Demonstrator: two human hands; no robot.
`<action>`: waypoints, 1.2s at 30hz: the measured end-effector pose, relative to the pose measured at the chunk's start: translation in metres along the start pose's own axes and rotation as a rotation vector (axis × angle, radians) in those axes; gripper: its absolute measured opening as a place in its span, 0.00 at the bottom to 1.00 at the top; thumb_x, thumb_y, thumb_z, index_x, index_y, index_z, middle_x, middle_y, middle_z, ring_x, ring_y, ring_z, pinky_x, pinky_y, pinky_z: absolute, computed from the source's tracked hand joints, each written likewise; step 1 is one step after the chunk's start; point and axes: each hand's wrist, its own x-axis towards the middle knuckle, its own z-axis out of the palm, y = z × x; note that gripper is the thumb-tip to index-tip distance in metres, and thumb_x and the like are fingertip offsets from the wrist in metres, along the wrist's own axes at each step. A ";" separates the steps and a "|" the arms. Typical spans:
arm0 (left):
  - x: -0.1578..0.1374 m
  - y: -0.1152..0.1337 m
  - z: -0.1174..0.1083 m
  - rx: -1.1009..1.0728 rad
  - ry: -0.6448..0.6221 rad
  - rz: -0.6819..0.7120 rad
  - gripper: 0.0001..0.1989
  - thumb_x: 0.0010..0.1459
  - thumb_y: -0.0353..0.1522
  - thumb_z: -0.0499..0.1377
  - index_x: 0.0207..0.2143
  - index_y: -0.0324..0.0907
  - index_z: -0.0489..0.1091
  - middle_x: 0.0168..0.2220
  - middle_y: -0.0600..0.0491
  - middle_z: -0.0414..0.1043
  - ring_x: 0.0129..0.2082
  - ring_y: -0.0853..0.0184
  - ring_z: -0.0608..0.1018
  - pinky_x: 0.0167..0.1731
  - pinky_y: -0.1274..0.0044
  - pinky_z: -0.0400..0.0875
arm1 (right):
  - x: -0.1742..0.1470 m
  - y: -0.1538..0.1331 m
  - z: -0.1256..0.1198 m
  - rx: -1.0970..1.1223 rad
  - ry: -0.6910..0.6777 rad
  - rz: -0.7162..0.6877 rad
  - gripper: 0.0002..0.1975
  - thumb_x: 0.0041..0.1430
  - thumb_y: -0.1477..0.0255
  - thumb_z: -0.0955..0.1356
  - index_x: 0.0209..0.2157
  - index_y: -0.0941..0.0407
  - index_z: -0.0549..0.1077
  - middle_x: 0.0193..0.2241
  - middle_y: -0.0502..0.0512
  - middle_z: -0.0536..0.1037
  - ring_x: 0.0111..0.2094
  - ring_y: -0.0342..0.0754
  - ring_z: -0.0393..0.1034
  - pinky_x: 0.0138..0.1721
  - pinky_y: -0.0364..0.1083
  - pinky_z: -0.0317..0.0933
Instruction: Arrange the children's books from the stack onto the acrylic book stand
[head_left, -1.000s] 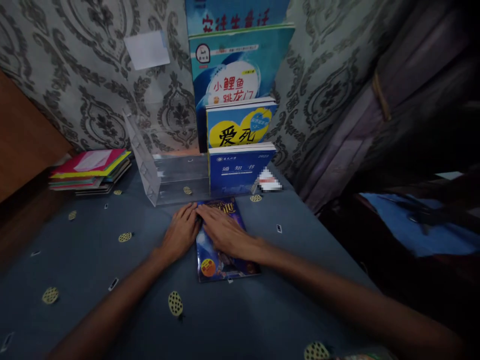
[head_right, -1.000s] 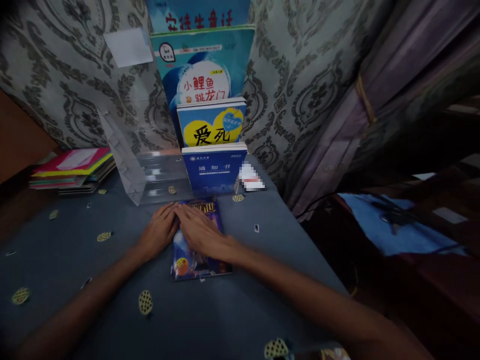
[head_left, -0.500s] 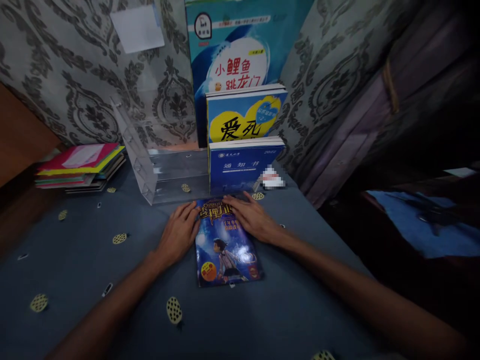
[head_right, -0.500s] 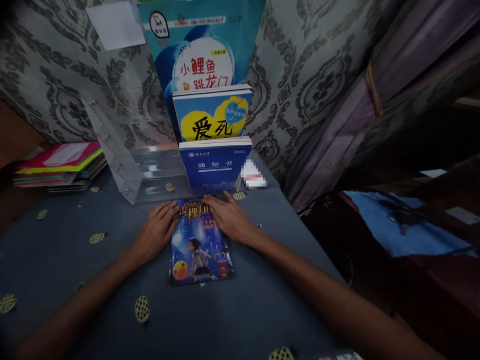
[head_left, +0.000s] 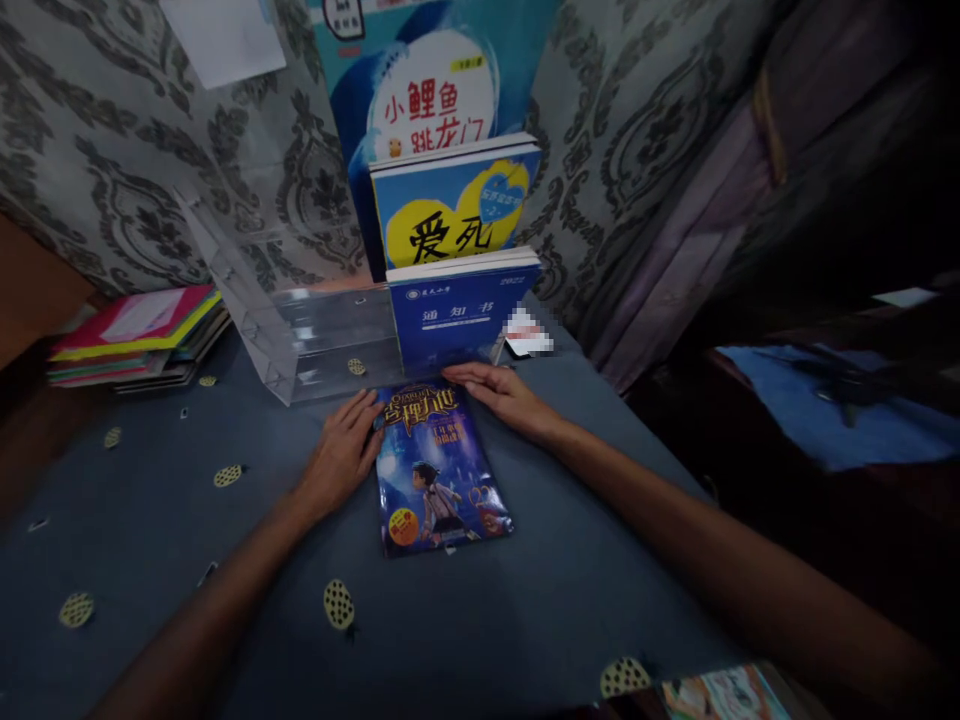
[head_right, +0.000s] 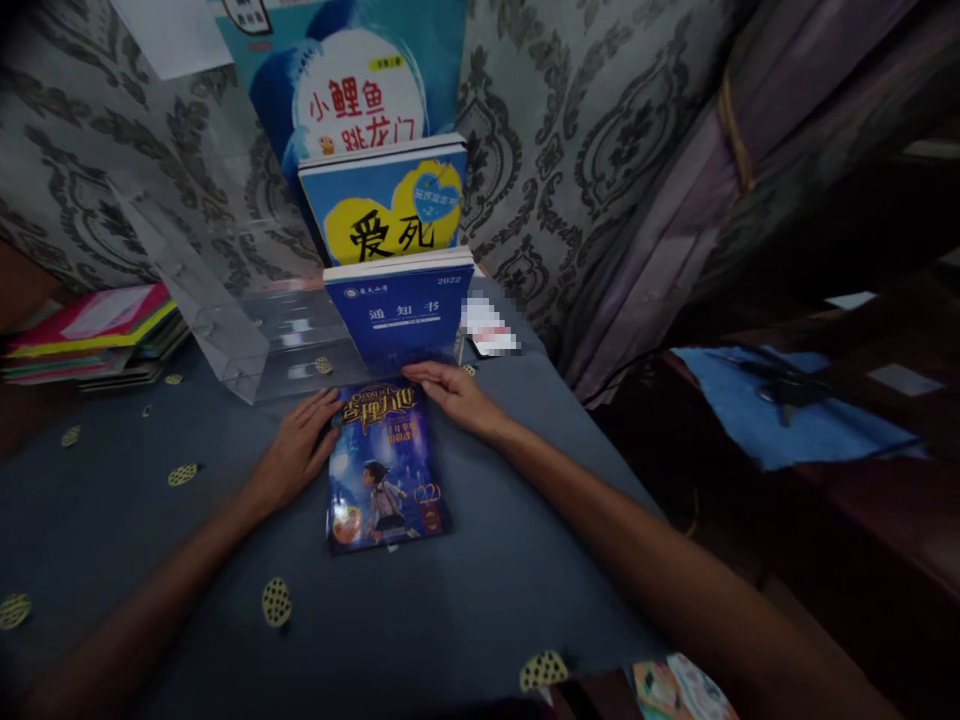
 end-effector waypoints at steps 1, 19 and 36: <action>0.000 -0.001 0.000 0.004 -0.015 0.009 0.21 0.70 0.37 0.47 0.60 0.40 0.65 0.65 0.42 0.65 0.67 0.55 0.64 0.64 0.57 0.62 | -0.001 0.001 0.002 -0.029 0.007 -0.022 0.17 0.67 0.71 0.63 0.55 0.53 0.74 0.55 0.58 0.78 0.57 0.51 0.72 0.62 0.59 0.61; 0.043 0.067 0.007 -0.060 -0.410 0.387 0.22 0.73 0.36 0.45 0.65 0.46 0.61 0.68 0.48 0.61 0.71 0.58 0.57 0.68 0.49 0.42 | 0.000 0.004 0.010 -0.178 0.053 -0.134 0.21 0.63 0.79 0.61 0.54 0.56 0.74 0.54 0.57 0.79 0.55 0.49 0.72 0.60 0.56 0.64; 0.020 0.080 -0.005 -0.082 -0.449 0.616 0.20 0.71 0.36 0.51 0.63 0.59 0.64 0.71 0.49 0.54 0.71 0.54 0.56 0.67 0.47 0.41 | -0.001 0.005 0.011 -0.140 0.017 -0.160 0.21 0.61 0.79 0.62 0.54 0.56 0.73 0.54 0.57 0.78 0.57 0.49 0.71 0.62 0.56 0.63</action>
